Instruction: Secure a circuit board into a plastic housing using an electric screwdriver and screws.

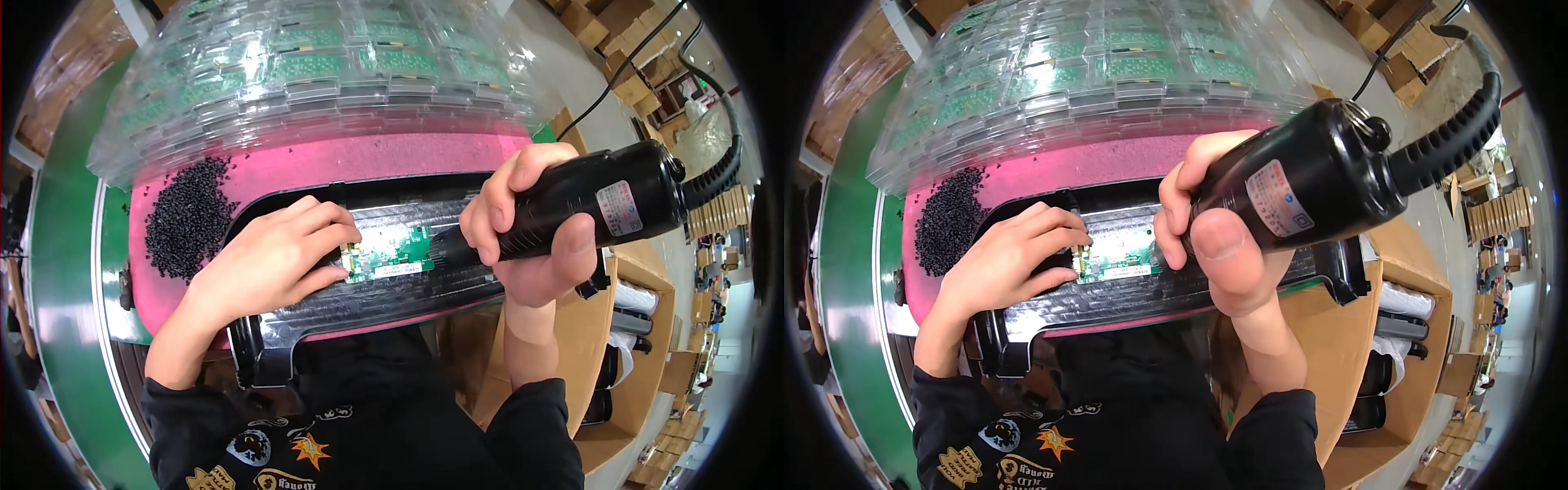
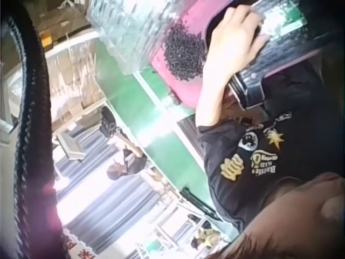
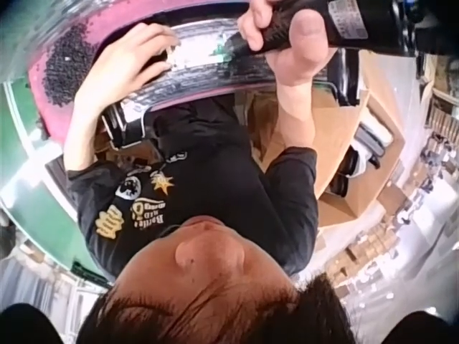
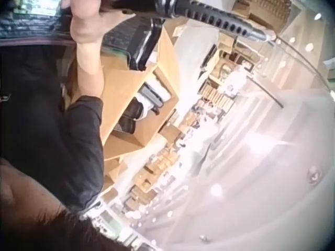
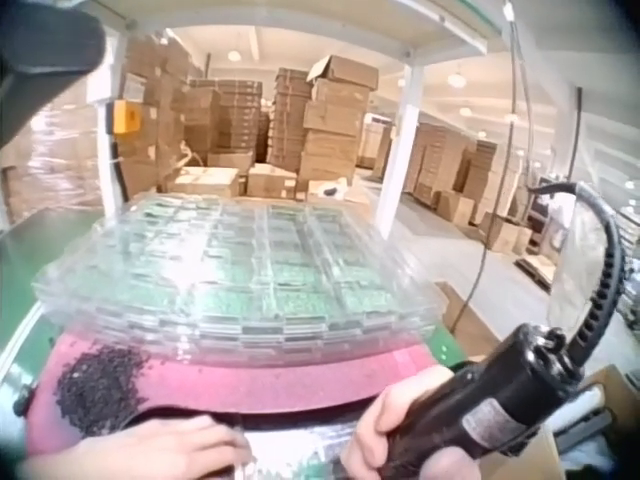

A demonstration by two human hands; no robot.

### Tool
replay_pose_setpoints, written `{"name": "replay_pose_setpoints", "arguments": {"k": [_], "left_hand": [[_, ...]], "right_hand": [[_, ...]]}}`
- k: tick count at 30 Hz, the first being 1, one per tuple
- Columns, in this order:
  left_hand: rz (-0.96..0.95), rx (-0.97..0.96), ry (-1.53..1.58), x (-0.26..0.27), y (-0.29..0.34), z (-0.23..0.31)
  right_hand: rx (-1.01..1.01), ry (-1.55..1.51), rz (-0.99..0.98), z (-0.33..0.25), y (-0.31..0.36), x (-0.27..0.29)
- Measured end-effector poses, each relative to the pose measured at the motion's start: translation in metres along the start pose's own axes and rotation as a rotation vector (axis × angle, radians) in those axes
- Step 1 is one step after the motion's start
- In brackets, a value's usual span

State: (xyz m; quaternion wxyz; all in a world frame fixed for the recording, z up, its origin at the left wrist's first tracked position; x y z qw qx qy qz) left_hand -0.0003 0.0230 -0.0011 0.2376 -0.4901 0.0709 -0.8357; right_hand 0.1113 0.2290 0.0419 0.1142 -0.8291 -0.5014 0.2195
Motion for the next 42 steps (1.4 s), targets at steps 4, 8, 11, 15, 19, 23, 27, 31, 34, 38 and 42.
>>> {"name": "replay_pose_setpoints", "arguments": {"k": [4, 8, 11, 15, 19, 23, 27, 31, 34, 38, 42], "left_hand": [[0.002, -0.01, -0.006, -0.001, 0.0, 0.0], [0.032, -0.007, -0.012, 0.001, 0.0, 0.002], [0.239, 0.031, -0.016, 0.011, -0.002, 0.008], [0.447, 0.0, -0.197, 0.026, -0.003, 0.002], [0.274, 0.168, -0.297, 0.021, 0.002, -0.009], [0.225, 0.139, -0.292, 0.018, 0.004, -0.004], [0.154, 0.123, -0.301, 0.01, 0.002, -0.002], [0.165, 0.109, -0.3, 0.009, 0.001, -0.003], [0.14, 0.141, -0.291, 0.008, 0.002, -0.005], [0.143, 0.145, -0.278, 0.008, 0.001, -0.005], [0.131, 0.152, -0.284, 0.009, 0.003, -0.006]], "right_hand": [[-0.023, -0.028, -0.029, -0.001, 0.0, 0.001], [-0.085, -0.09, -0.09, -0.001, 0.003, -0.005], [-0.118, -0.122, -0.069, 0.002, 0.002, -0.014], [-0.133, -0.116, -0.078, 0.008, 0.003, -0.018], [-0.098, -0.292, 0.008, 0.007, 0.01, -0.01], [-0.233, -0.188, 0.148, 0.003, -0.002, 0.012], [-0.139, -0.142, 0.095, 0.005, -0.006, 0.015], [-0.038, -0.182, 0.048, -0.01, -0.001, 0.012], [-0.053, -0.186, 0.058, -0.005, 0.001, 0.01], [-0.075, -0.262, 0.119, -0.001, 0.005, 0.005], [-0.078, -0.288, 0.131, 0.0, 0.006, 0.002]]}}
Point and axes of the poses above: each hand's wrist, its own y-axis away from the middle knuckle, its own x-axis out of the back of the hand, z = x × y, the point moved 2 cm from there along -y, towards the middle knuckle, and after that the axes turned 13 degrees about z, right-handed, at the moved point
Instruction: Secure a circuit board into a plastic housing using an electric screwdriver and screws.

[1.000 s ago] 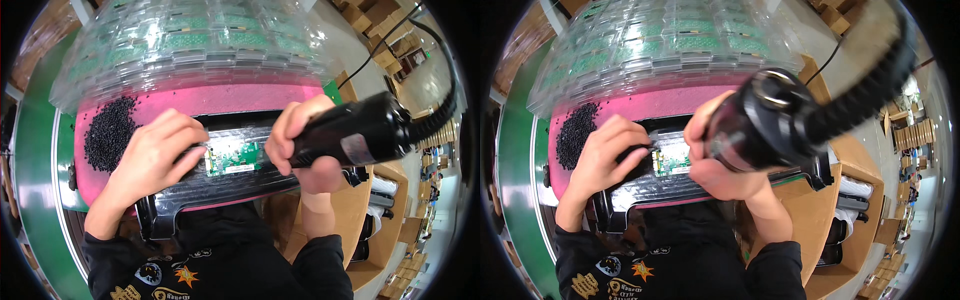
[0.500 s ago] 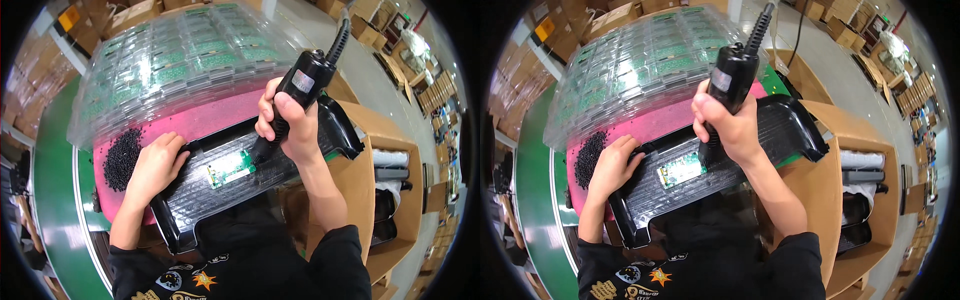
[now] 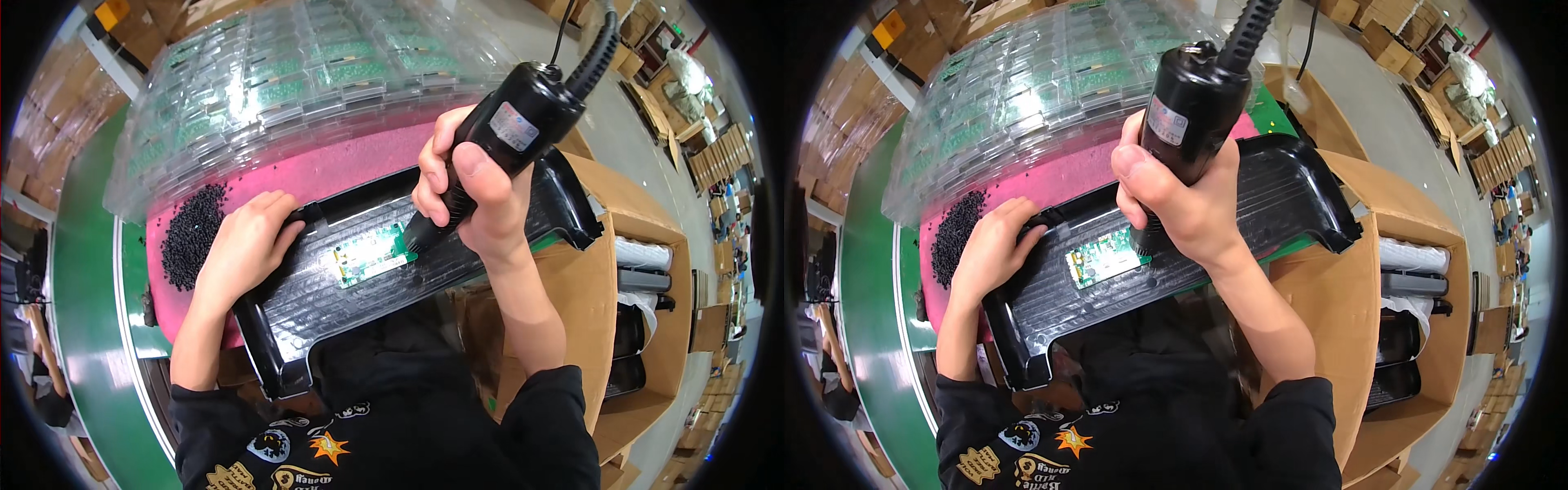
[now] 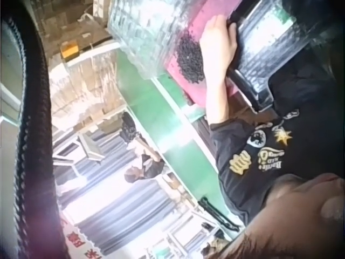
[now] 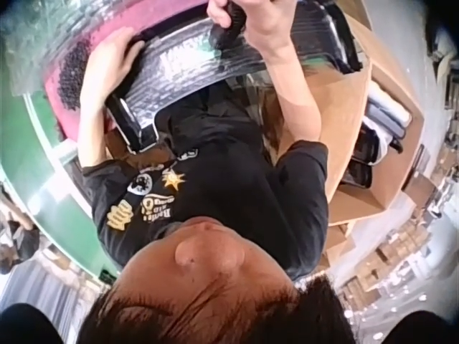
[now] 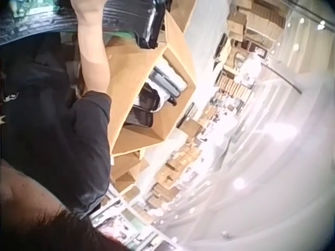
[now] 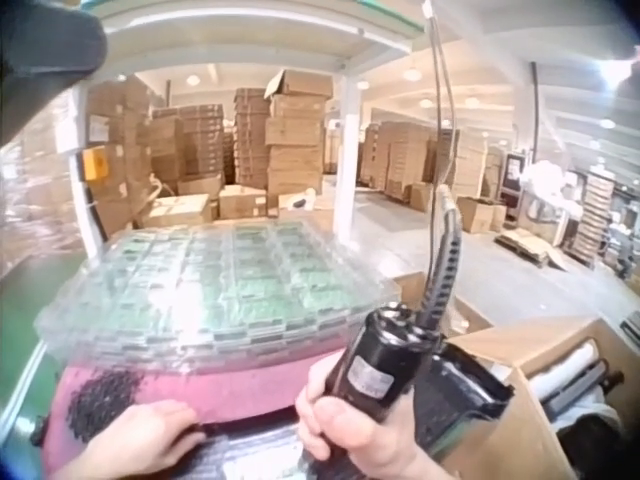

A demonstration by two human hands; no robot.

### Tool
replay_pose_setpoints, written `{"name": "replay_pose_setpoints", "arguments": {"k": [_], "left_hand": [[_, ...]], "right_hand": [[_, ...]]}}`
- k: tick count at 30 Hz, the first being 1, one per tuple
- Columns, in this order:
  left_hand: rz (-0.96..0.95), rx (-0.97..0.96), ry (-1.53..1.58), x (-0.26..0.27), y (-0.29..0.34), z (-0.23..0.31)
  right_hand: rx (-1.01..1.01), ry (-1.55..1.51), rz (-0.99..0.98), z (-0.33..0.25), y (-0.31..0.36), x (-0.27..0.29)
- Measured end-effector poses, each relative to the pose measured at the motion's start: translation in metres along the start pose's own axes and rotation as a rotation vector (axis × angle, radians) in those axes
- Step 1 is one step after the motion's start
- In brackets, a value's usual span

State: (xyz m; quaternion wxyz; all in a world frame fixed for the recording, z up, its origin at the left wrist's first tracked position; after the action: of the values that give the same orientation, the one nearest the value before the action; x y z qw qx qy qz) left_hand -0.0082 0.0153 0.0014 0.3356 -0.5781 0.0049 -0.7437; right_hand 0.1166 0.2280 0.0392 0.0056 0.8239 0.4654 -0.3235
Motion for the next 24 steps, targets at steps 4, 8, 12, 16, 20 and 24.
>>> {"name": "replay_pose_setpoints", "arguments": {"k": [4, 8, 12, 16, 20, 24], "left_hand": [[-0.009, 0.0, -0.009, -0.001, 0.0, 0.0], [-0.005, -0.002, -0.006, -0.002, 0.0, 0.001], [-0.02, 0.01, 0.001, -0.001, -0.001, 0.001], [0.004, -0.028, -0.026, -0.001, -0.002, 0.002], [0.007, -0.022, -0.028, 0.0, 0.0, 0.001], [-0.001, -0.011, -0.011, 0.003, 0.002, 0.0]], "right_hand": [[0.035, 0.074, -0.056, -0.004, -0.002, 0.005], [0.049, 0.153, -0.095, -0.002, -0.003, 0.008], [0.013, 0.129, -0.197, 0.001, -0.003, 0.009], [-0.023, -0.013, -0.317, 0.01, 0.002, 0.001], [-0.035, 0.072, -0.311, 0.012, -0.001, 0.0], [-0.127, 0.096, -0.221, -0.002, -0.008, 0.006]]}}
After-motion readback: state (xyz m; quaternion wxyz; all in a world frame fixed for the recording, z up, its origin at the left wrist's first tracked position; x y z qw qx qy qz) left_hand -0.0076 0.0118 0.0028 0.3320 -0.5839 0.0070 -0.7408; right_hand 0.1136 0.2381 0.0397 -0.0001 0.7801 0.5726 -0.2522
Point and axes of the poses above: each hand's wrist, its own y-axis away from the middle knuckle, its own x-axis out of the back of the hand, z = x × y, the point moved 2 cm from there along -y, towards the middle knuckle, and after that the axes turned 13 degrees about z, right-handed, at the moved point
